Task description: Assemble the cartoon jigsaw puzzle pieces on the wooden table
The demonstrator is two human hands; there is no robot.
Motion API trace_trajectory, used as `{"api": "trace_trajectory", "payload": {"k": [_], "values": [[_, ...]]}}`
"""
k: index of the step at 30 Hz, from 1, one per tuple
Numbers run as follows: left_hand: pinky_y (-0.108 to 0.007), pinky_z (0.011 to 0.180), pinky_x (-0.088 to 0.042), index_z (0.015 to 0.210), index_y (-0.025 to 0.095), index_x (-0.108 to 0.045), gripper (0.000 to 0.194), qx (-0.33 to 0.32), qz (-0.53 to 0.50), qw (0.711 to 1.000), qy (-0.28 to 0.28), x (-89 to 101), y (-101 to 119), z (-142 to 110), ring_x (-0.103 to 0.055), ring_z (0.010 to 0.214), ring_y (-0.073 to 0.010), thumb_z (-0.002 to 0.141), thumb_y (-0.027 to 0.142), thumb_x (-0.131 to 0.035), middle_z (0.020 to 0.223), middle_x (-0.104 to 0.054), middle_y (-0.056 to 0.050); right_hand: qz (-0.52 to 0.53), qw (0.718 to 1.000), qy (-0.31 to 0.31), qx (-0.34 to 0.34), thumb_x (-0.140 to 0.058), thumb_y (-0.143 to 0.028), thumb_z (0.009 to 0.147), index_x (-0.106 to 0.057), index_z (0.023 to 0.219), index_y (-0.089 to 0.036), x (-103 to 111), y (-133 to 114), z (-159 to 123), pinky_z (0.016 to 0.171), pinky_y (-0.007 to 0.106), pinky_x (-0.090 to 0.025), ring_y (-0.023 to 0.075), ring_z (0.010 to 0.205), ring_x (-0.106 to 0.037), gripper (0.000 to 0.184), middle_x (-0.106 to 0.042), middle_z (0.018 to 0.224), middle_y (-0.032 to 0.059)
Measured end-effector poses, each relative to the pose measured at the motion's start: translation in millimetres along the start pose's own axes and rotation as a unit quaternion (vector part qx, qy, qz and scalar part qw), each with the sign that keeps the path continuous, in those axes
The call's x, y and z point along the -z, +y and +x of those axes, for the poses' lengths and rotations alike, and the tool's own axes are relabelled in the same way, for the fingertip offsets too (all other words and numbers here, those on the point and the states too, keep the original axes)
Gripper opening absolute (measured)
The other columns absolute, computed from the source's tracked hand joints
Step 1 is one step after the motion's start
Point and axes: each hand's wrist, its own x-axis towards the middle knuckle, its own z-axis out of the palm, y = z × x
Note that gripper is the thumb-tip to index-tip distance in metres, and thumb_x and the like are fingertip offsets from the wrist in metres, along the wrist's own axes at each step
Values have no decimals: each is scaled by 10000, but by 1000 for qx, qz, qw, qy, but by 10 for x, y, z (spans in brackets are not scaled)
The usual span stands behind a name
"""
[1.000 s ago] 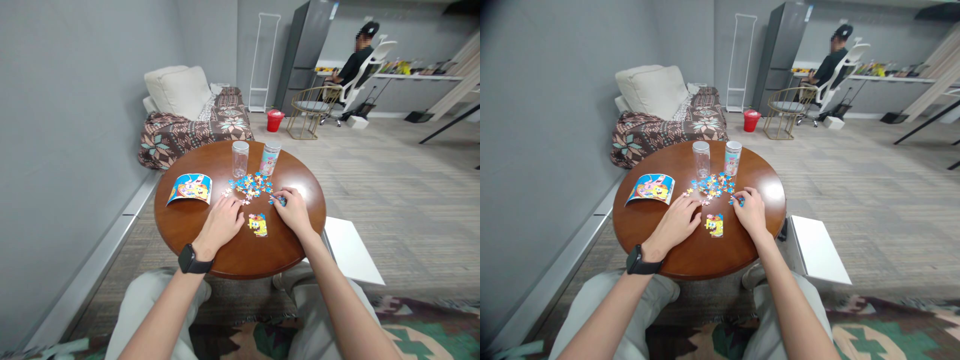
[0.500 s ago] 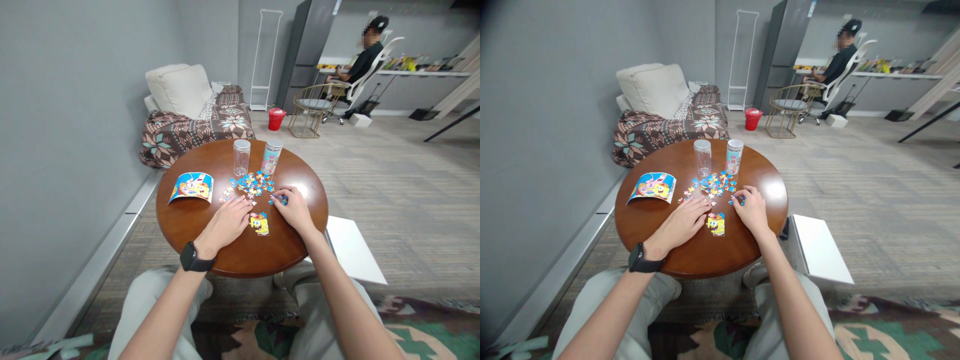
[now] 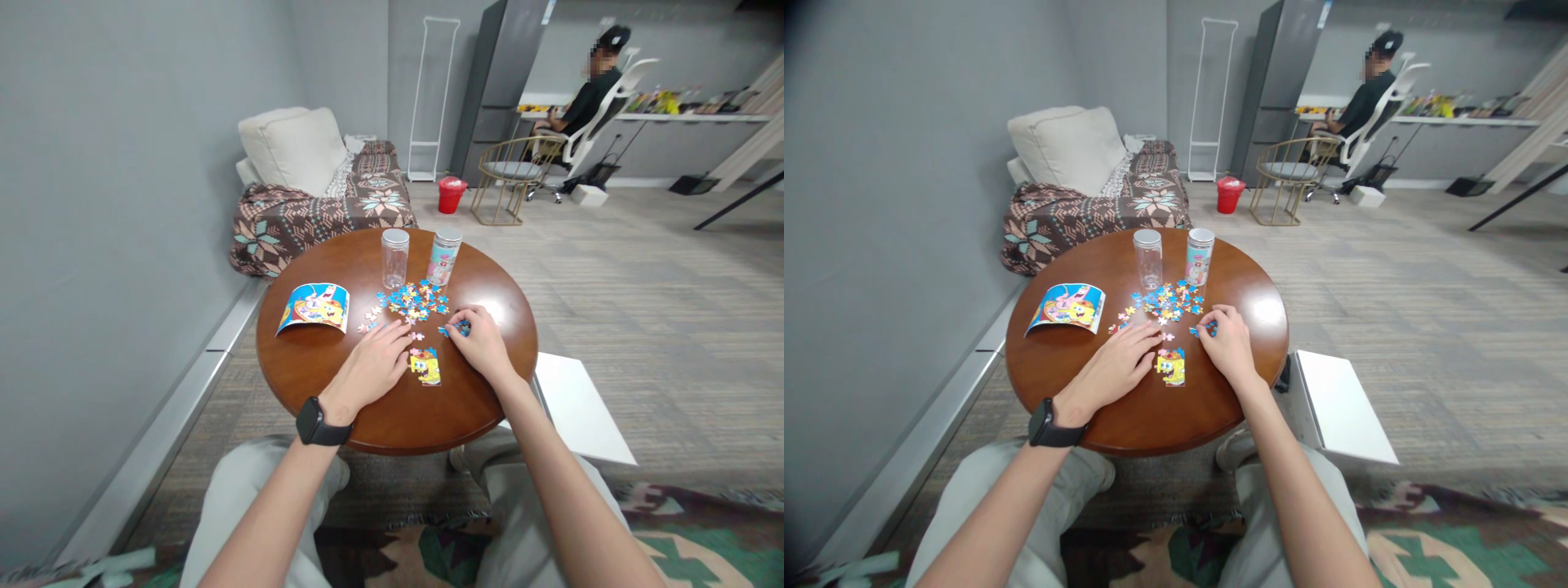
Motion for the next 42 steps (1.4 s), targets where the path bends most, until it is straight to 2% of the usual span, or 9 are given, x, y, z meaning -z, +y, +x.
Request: {"api": "trace_trajectory", "payload": {"k": [6,10,15,19,21,23,27,31,42], "values": [[-457,1133,-416,1032,162,-679,218,90,46,993,67,16,-34,6,-622,1144,-250,916,150,-495,1201,-678,-108,-3,1000,0,-3,-619,-297,805,-677,905,-228,-2,-14,-4,985,481,-482,285,1074,-604,134,-626,1111,99],[-439,1035,-488,1015,148,-690,210,118,46,989,71,10,-56,0,-629,1076,-264,904,155,-513,1156,-681,-115,-14,1000,-1,-10,-615,-311,817,-698,885,-224,1,-23,-7,989,479,-484,295,1101,-604,138,-617,1138,114],[-421,1052,-478,1079,170,-692,261,69,39,996,42,-4,-44,-2,-623,1117,-246,923,138,-485,1172,-679,-95,-17,1000,-18,-17,-615,-302,812,-673,785,-225,16,-42,-7,1001,490,-473,301,1130,-600,100,-618,1172,115],[-419,1115,-438,1184,178,-658,311,32,33,998,32,-22,-26,-2,-591,1216,-235,949,149,-457,1276,-661,-90,-16,1000,-15,-14,-614,-311,809,-664,821,-228,23,-55,-4,1005,490,-472,299,1131,-596,98,-620,1151,109],[-427,1139,-420,1198,166,-645,313,40,36,998,38,-32,-31,-5,-573,1257,-240,945,154,-461,1322,-644,-106,-17,1000,-12,-11,-600,-299,807,-659,839,-228,23,-57,-5,1003,486,-476,294,1112,-601,97,-622,1127,105],[-452,1145,-417,1181,145,-640,295,76,51,994,59,-41,-46,-12,-564,1277,-263,932,170,-485,1344,-627,-140,-21,1000,-11,-7,-574,-247,788,-656,852,-226,22,-53,-8,1002,483,-479,289,1089,-606,106,-623,1105,102],[-482,1136,-427,1191,97,-624,313,155,80,980,92,-52,-80,-27,-572,1272,-307,923,205,-502,1346,-614,-197,-20,1000,-7,2,-514,-120,694,-653,879,-225,17,-29,-19,1007,479,-482,283,1076,-610,255,-620,1096,98],[-469,1141,-426,1178,121,-635,306,139,68,985,81,-49,-83,-31,-597,1243,-285,921,189,-483,1297,-656,-165,-8,1000,0,4,-498,-101,663,-653,874,-229,8,-11,-19,1012,482,-486,278,1065,-614,292,-614,1092,94],[-469,1127,-436,1133,154,-663,271,118,62,989,63,-13,-55,-23,-591,1211,-276,917,168,-499,1258,-656,-128,-1,1000,4,-3,-566,-236,785,-674,861,-217,-2,4,-9,998,482,-493,277,1055,-616,134,-616,1079,100]]}}
